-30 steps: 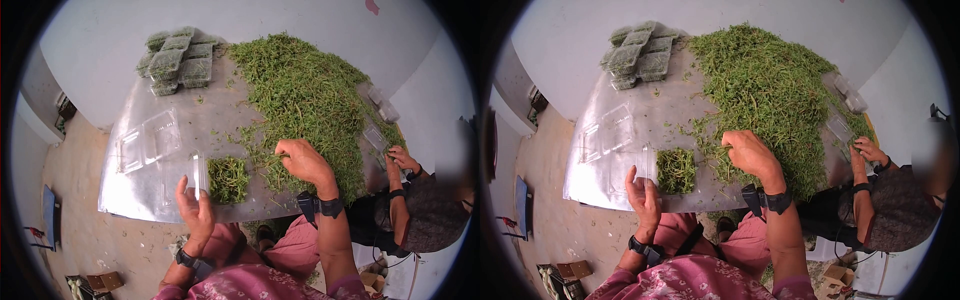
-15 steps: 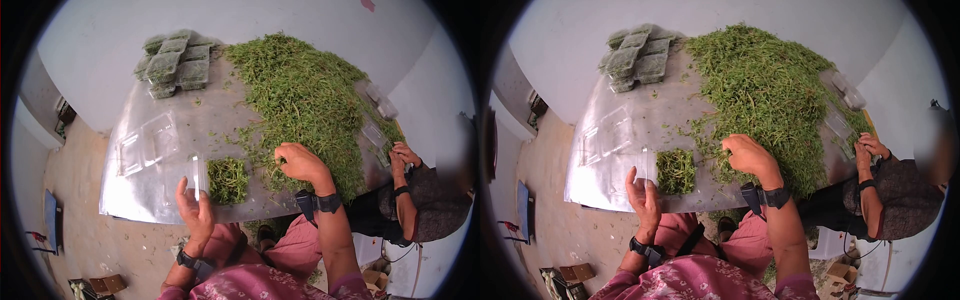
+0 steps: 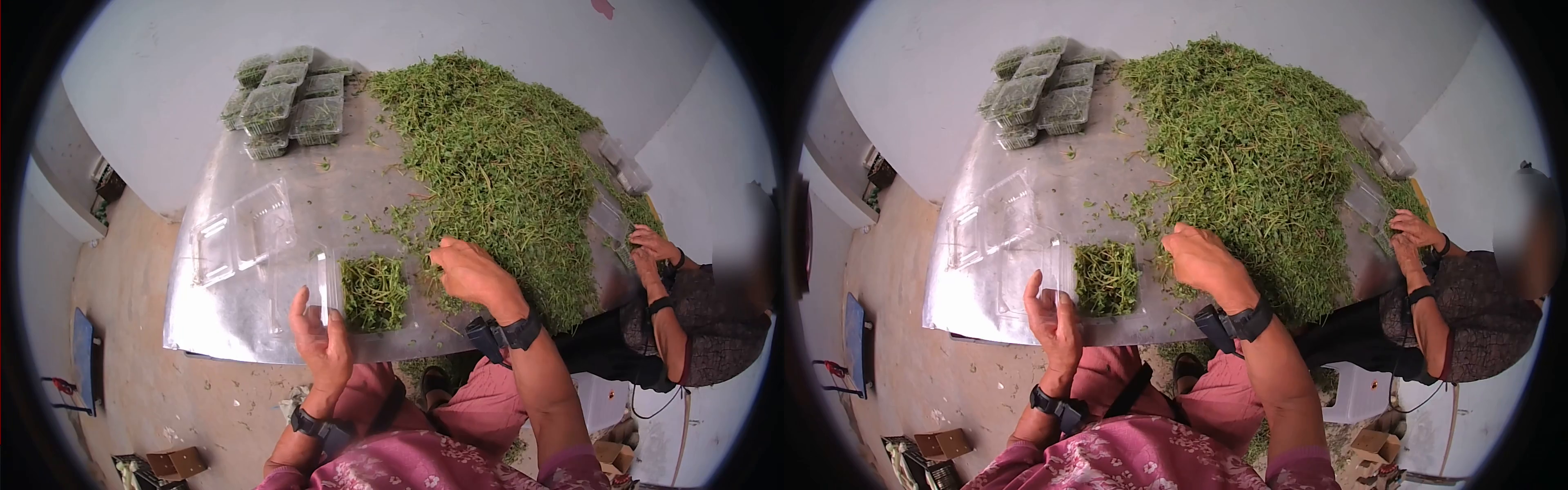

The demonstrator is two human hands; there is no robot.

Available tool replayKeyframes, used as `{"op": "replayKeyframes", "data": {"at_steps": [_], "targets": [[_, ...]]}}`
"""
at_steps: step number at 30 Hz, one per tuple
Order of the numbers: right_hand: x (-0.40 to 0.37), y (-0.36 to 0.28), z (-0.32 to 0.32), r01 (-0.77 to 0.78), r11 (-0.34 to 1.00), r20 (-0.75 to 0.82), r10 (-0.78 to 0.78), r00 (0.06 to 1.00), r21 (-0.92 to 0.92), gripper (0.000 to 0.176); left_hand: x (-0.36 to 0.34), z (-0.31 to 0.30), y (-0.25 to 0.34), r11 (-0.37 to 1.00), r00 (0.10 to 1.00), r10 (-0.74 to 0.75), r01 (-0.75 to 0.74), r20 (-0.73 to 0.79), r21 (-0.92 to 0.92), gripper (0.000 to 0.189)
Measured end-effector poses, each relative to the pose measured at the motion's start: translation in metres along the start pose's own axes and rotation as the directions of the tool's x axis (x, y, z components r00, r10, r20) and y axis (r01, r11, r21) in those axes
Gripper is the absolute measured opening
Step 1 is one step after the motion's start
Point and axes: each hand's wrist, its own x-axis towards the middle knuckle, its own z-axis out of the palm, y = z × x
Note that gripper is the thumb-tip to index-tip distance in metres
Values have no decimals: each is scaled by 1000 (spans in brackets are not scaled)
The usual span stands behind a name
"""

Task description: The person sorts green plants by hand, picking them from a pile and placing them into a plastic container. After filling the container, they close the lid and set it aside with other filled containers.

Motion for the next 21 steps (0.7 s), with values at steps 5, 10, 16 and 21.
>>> {"op": "replayKeyframes", "data": {"at_steps": [5,10,16,21], "targets": [[-2,-3,-27,-91,984,-114,109,987,153,20,1,-1,1,999,999,21,-21,25,28,53],[-2,-24,-40,79,961,-287,0,958,264,17,1,-1,4,998,999,21,-24,50,55,55],[-6,-62,-27,375,899,-304,-301,904,227,24,4,0,-3,983,995,99,-103,33,155,55],[-7,-64,-8,422,900,-119,-409,905,107,30,4,2,-5,988,996,90,-92,23,127,54]]}}
